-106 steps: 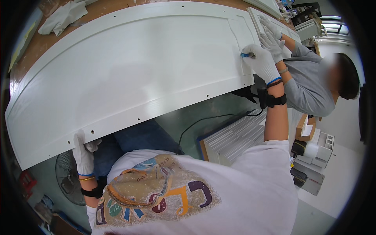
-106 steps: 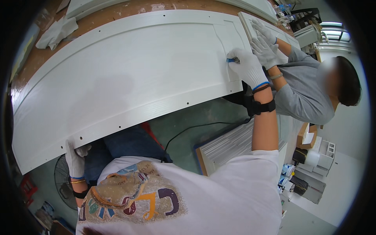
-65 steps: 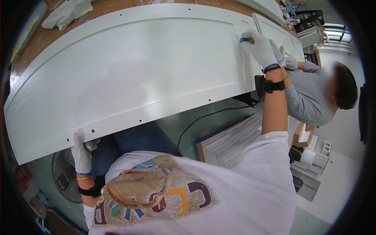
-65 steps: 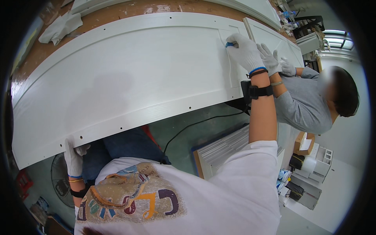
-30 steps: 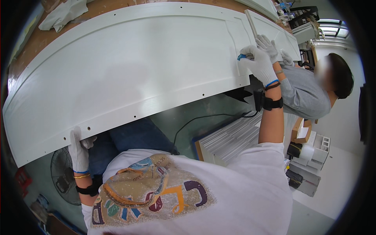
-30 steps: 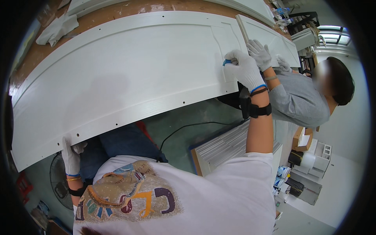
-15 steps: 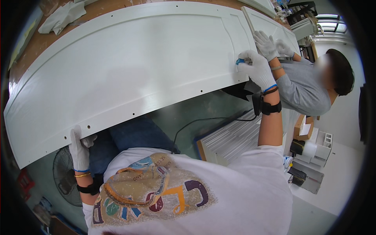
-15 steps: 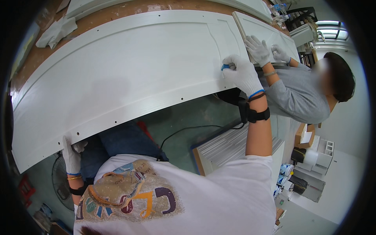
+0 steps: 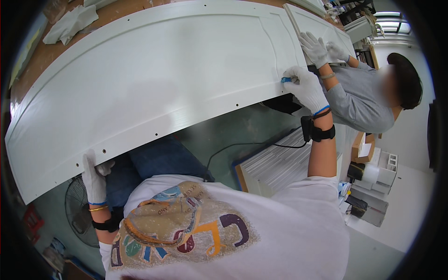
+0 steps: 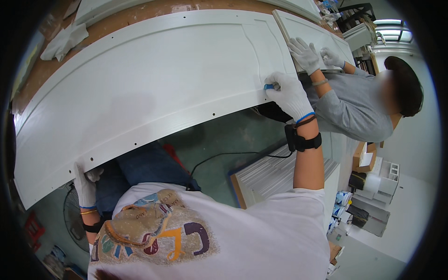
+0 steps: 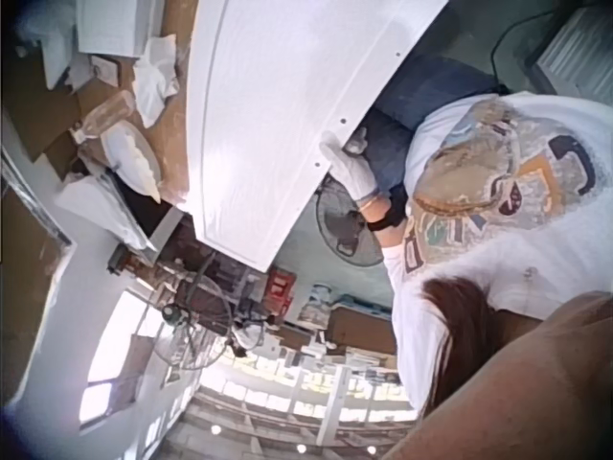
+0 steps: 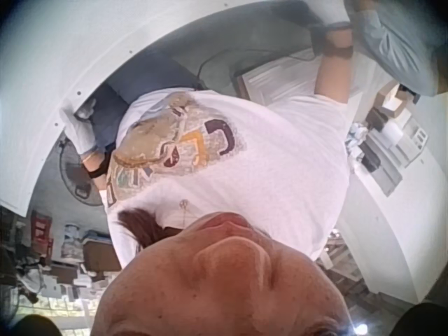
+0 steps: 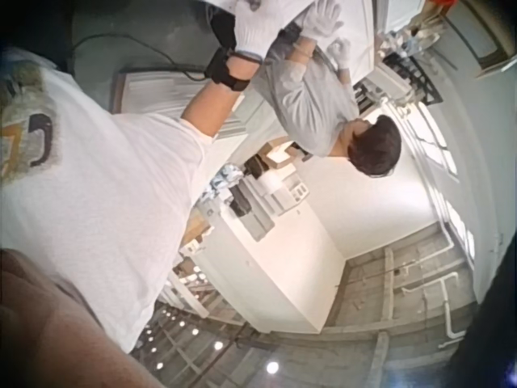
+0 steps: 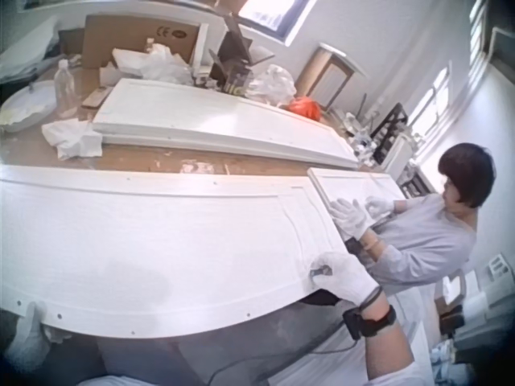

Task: Cleaning and detailing white furniture door panels using a blue block and cloth.

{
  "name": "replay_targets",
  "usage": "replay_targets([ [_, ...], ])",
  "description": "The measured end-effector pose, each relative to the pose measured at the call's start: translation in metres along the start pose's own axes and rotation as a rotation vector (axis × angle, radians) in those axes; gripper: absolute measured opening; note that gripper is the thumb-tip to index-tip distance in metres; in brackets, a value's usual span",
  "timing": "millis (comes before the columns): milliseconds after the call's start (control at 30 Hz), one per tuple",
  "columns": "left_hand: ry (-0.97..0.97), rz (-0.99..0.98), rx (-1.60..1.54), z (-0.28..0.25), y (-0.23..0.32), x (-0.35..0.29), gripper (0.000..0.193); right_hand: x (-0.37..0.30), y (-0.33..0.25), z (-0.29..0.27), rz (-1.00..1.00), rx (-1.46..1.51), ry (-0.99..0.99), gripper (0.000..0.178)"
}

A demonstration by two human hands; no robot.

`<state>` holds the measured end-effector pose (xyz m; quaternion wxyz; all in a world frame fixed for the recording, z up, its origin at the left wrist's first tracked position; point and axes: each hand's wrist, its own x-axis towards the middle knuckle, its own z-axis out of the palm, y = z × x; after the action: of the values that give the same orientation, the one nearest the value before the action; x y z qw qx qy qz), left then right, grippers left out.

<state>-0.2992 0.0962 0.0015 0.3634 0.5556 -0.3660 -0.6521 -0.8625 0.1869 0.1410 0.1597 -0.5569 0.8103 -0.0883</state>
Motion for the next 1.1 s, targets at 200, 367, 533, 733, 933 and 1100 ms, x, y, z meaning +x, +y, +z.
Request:
replay_targets([
  [200,-0.007,0.032,-0.011,0.001,-0.006,0.0,0.053,-0.005,-0.003,0.006,-0.002,0.029,0.083,0.016],
  [367,-0.077,0.066,-0.05,-0.006,-0.003,-0.002,0.056,-0.004,-0.014,0.004,-0.073,-0.006,0.164,0.017],
  [533,0.032,0.06,-0.033,-0.003,0.005,-0.01,0.058,0.001,-0.101,0.011,-0.272,0.274,0.176,0.029],
  [733,0.072,0.019,0.013,-0.018,0.012,-0.021,0.059,0.011,-0.219,0.009,-0.554,0.584,-0.053,0.038],
  [933,0.131,0.038,-0.101,-0.044,0.019,-0.038,0.054,0.047,-0.329,-0.009,-0.67,0.75,-0.216,0.037],
  [1100,0.077,0.154,-0.105,-0.081,0.031,-0.055,0.052,0.125,-0.419,0.022,-0.706,0.653,-0.356,0.03],
])
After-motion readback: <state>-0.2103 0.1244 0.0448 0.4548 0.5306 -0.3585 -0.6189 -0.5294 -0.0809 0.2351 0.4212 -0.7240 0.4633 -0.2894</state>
